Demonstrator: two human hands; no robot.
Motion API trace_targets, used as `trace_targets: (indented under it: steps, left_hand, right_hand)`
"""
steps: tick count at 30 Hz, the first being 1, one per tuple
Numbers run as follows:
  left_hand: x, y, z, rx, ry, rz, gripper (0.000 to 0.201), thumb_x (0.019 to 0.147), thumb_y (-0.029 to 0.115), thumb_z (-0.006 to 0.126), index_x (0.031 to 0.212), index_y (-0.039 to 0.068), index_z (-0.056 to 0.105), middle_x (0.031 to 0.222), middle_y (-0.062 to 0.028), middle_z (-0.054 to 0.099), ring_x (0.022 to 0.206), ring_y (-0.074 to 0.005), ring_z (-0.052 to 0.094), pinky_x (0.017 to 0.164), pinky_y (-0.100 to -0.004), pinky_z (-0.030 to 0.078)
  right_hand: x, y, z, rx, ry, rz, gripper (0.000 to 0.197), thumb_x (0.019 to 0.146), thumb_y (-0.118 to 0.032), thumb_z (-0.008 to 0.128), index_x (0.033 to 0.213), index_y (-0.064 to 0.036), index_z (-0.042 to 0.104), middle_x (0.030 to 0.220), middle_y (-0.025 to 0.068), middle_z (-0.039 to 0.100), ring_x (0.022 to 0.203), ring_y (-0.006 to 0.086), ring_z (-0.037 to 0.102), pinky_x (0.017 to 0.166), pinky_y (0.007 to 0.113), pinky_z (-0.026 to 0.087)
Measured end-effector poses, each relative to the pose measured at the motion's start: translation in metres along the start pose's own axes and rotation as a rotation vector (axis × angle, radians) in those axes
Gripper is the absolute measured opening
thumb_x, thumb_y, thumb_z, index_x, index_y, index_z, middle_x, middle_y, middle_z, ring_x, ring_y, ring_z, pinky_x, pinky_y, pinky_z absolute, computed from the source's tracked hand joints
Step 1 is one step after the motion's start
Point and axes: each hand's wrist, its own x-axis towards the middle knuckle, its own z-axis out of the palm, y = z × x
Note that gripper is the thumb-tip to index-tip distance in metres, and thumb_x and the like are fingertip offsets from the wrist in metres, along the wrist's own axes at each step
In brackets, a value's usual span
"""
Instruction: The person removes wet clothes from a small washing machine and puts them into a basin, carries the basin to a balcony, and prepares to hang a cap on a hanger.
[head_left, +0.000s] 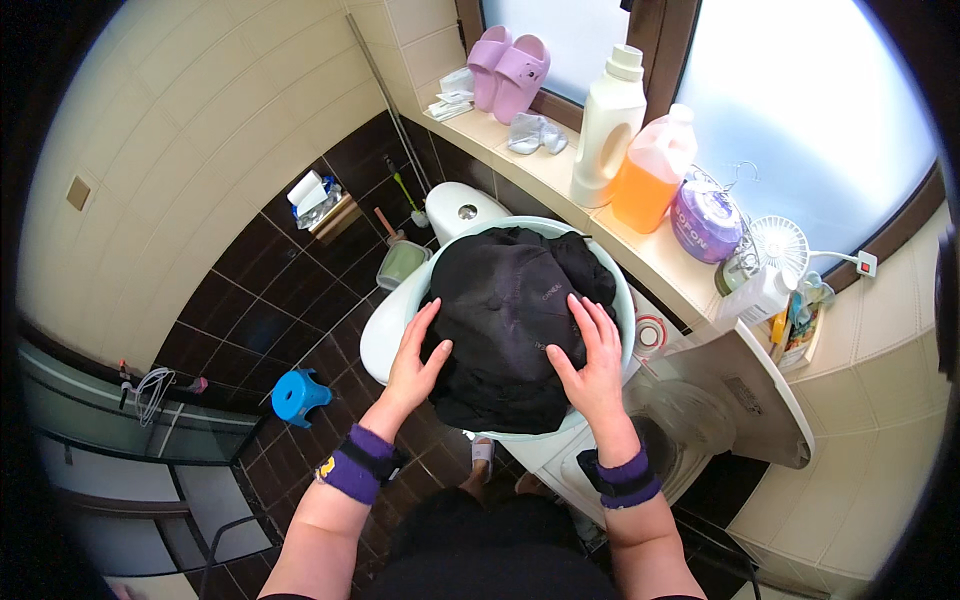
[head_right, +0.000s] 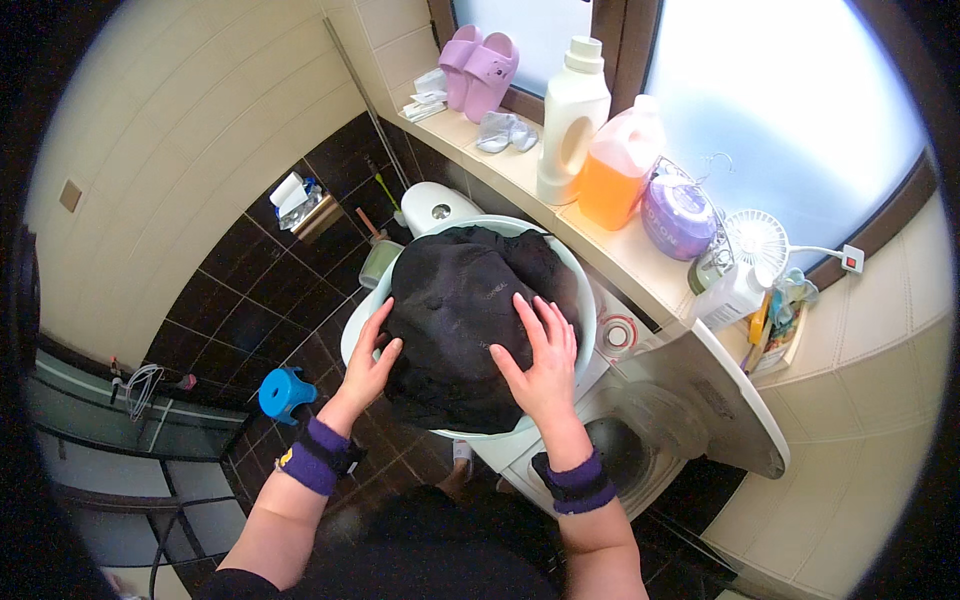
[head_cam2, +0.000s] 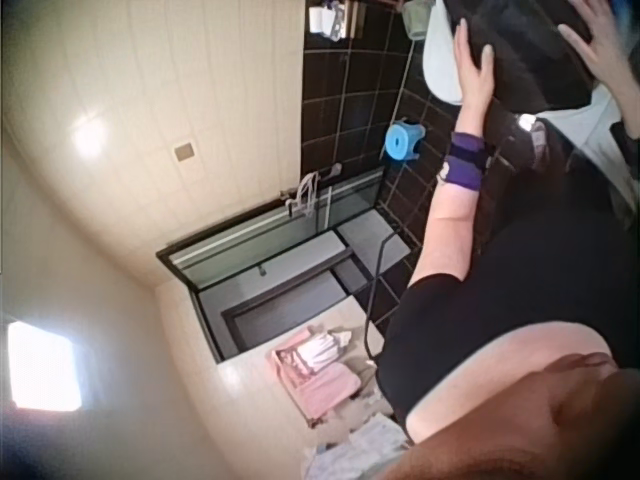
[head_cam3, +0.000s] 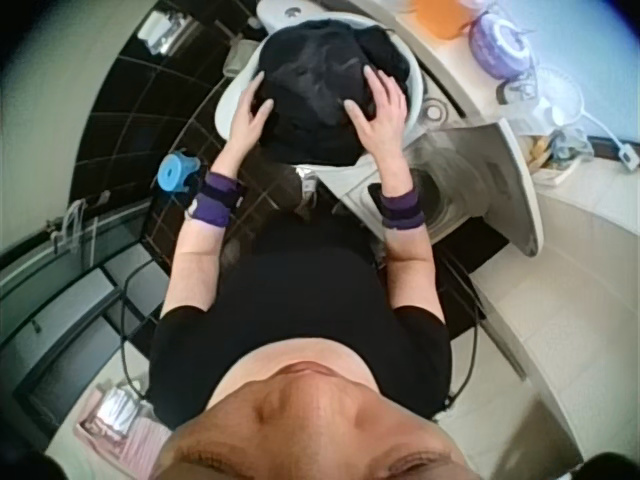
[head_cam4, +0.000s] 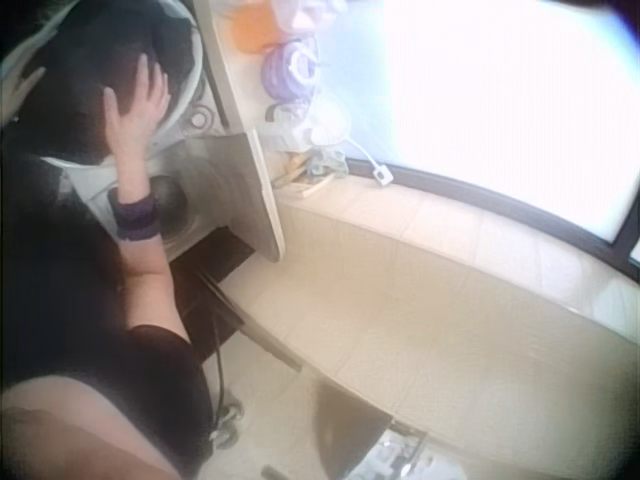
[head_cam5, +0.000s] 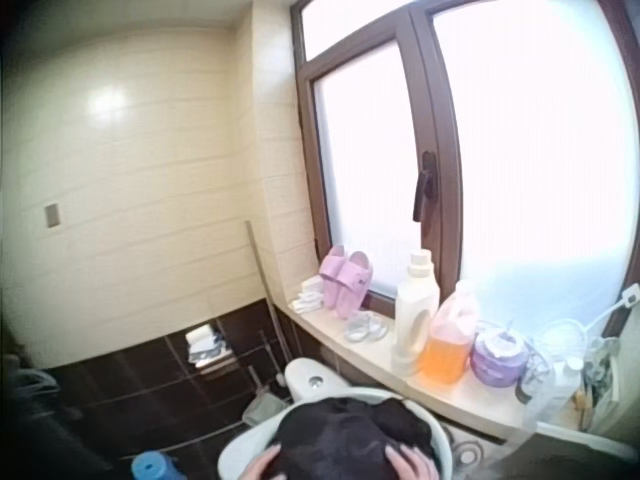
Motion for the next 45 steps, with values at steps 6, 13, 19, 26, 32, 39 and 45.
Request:
trace_targets:
  steps: [6,13,19,26,32,39,45]
  left_hand:
    - [-0.042,-0.015,-0.022,-0.017,0.039,-0.064,0.056,0.09,0.016,0.06,0.142,0.012,0.041,0.145,-0.0145,0.041,0.133,-0.028,0.04,0.104,-0.0396,0.038]
    - [-0.116,-0.077,-0.089,-0.028,0.111,-0.129,0.047,0.09,0.015,0.062,0.135,0.011,0.049,0.142,-0.0146,0.043,0.131,-0.0287,0.043,0.101,-0.0396,0.042]
    - [-0.192,-0.137,-0.209,0.058,0.217,-0.133,0.04,0.091,0.016,0.061,0.13,0.012,0.054,0.141,-0.0111,0.043,0.129,-0.0257,0.044,0.099,-0.0384,0.043]
    - [-0.323,-0.225,-0.351,-0.042,0.586,-0.368,0.03,0.091,0.013,0.061,0.121,0.01,0.06,0.129,-0.0083,0.052,0.11,-0.0208,0.057,0.089,-0.0319,0.048]
    - [-0.392,-0.263,-0.418,-0.08,0.844,-0.533,0.021,0.091,0.009,0.061,0.112,0.007,0.063,0.115,-0.0073,0.057,0.093,-0.0151,0.061,0.078,-0.0265,0.051]
    - [-0.418,-0.309,-0.468,-0.141,0.954,-0.653,0.023,0.091,0.008,0.06,0.114,0.006,0.061,0.111,-0.0081,0.057,0.092,-0.0148,0.063,0.076,-0.0265,0.051]
    - [-0.448,-0.397,-0.543,-0.065,1.121,-0.625,0.03,0.091,0.008,0.061,0.12,0.005,0.057,0.112,-0.0087,0.063,0.09,-0.0132,0.062,0.077,-0.026,0.05]
  right_hand:
    - [-0.004,-0.022,0.0,0.076,0.209,-0.029,0.052,0.08,-0.02,0.071,0.128,-0.0067,0.055,0.132,0.0151,0.049,0.124,0.0345,0.044,0.105,0.043,0.035]
    - [-0.02,-0.123,0.037,0.226,0.293,-0.237,0.039,0.073,-0.003,0.069,0.111,-0.002,0.059,0.113,0.0152,0.057,0.104,0.03,0.056,0.093,0.038,0.045]
    - [-0.048,-0.239,0.163,0.381,0.066,-0.358,0.036,0.071,0.001,0.068,0.106,-0.0011,0.058,0.104,0.0145,0.058,0.097,0.0294,0.057,0.086,0.037,0.046]
    - [-0.088,-0.37,0.34,0.501,-0.379,-0.438,0.035,0.074,0.001,0.071,0.107,-0.0031,0.06,0.105,0.0141,0.058,0.098,0.0293,0.057,0.086,0.036,0.047]
    - [-0.11,-0.448,0.434,0.519,-0.655,-0.488,0.028,0.078,-0.004,0.072,0.104,-0.0044,0.062,0.106,0.0132,0.057,0.097,0.0271,0.058,0.083,0.033,0.05]
    - [-0.11,-0.494,0.555,0.512,-0.897,-0.529,0.022,0.08,-0.009,0.072,0.101,-0.0058,0.065,0.104,0.011,0.058,0.091,0.0233,0.06,0.08,0.032,0.05]
    - [-0.101,-0.546,0.686,0.609,-1.081,-0.588,0.023,0.081,-0.011,0.072,0.102,-0.0072,0.065,0.1,0.0101,0.059,0.088,0.0236,0.061,0.079,0.034,0.051]
